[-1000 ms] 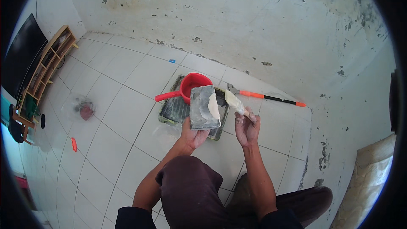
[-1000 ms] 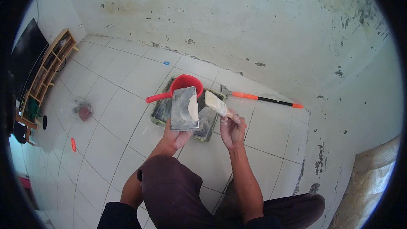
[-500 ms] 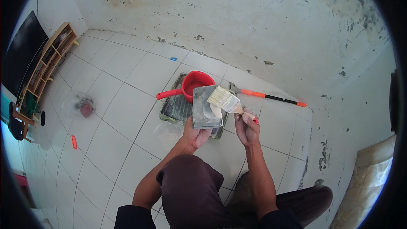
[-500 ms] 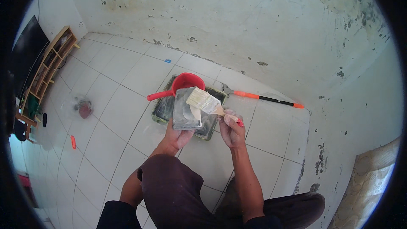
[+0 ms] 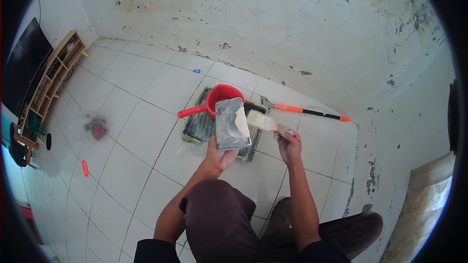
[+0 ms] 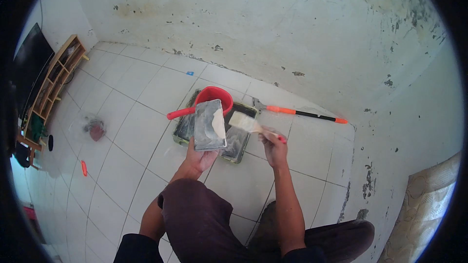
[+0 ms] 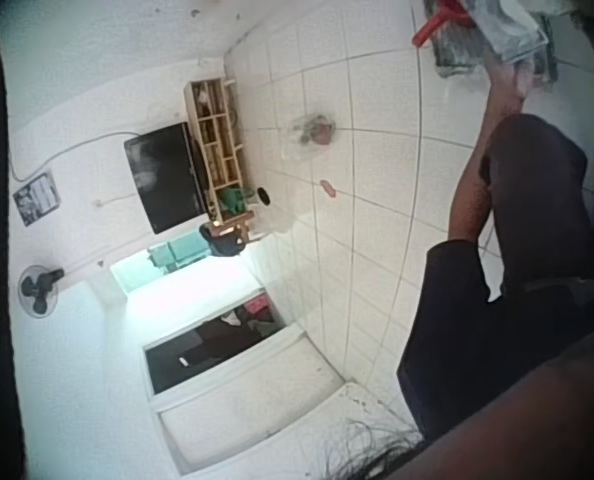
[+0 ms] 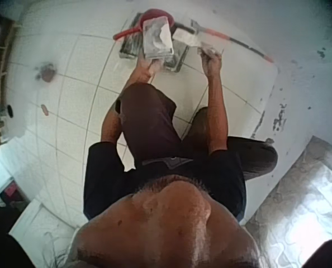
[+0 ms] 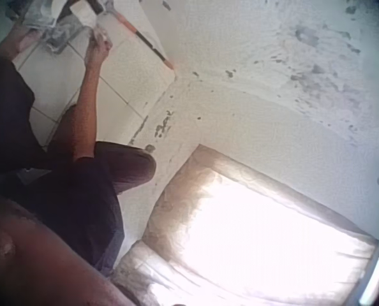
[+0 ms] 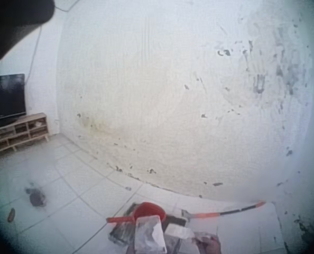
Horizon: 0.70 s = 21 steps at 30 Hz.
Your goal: The person patches a damaged area on a white wall by applying plaster compound with a putty knife, then sands the area smooth with sandpaper.
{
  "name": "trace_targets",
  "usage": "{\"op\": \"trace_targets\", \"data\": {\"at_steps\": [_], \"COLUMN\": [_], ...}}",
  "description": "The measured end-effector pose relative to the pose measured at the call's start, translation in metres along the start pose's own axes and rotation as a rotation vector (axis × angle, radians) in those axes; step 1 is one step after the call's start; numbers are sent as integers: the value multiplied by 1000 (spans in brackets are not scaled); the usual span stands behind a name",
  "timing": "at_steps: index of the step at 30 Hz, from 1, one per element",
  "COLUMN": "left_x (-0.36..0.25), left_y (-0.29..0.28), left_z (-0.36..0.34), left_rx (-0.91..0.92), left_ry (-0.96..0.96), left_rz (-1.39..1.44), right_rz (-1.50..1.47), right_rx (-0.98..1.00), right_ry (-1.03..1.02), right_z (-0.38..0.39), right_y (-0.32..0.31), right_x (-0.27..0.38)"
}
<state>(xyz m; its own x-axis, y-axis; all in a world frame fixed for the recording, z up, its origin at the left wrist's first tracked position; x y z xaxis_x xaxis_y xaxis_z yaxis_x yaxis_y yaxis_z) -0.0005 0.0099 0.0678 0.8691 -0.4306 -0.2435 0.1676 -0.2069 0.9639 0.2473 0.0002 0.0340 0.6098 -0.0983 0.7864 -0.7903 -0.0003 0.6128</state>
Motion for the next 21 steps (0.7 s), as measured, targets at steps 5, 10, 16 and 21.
{"op": "trace_targets", "data": {"at_steps": [5, 10, 16, 21], "left_x": [-4, -3, 16, 44], "left_y": [-7, 1, 27, 73], "left_z": [-4, -21, -50, -88], "left_rx": [67, 131, 71, 241], "left_ry": [-21, -133, -163, -190], "left_rz": [-115, -139, -192, -199], "right_rz": [725, 1133, 1402, 641], "right_rx": [-168, -280, -109, 189], "right_ry": [374, 441, 358, 225], "right_z": [-11, -13, -20, -1], "right_y": [-31, -50, -34, 78], "right_x": [-83, -117, -50, 76]}}
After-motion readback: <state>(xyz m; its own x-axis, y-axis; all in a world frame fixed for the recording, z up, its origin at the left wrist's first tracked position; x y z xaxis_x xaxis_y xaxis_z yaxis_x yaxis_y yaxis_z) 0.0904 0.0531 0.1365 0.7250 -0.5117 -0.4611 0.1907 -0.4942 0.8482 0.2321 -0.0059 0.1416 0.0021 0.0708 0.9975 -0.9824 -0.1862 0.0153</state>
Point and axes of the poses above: each hand's wrist, its own z-axis away from the middle knuckle, its own y-axis out of the palm, x = y × z, the point moved 5 cm from there along -z, towards the middle knuckle, and after that the axes turned 9 degrees about x, right-handed, at the moved point
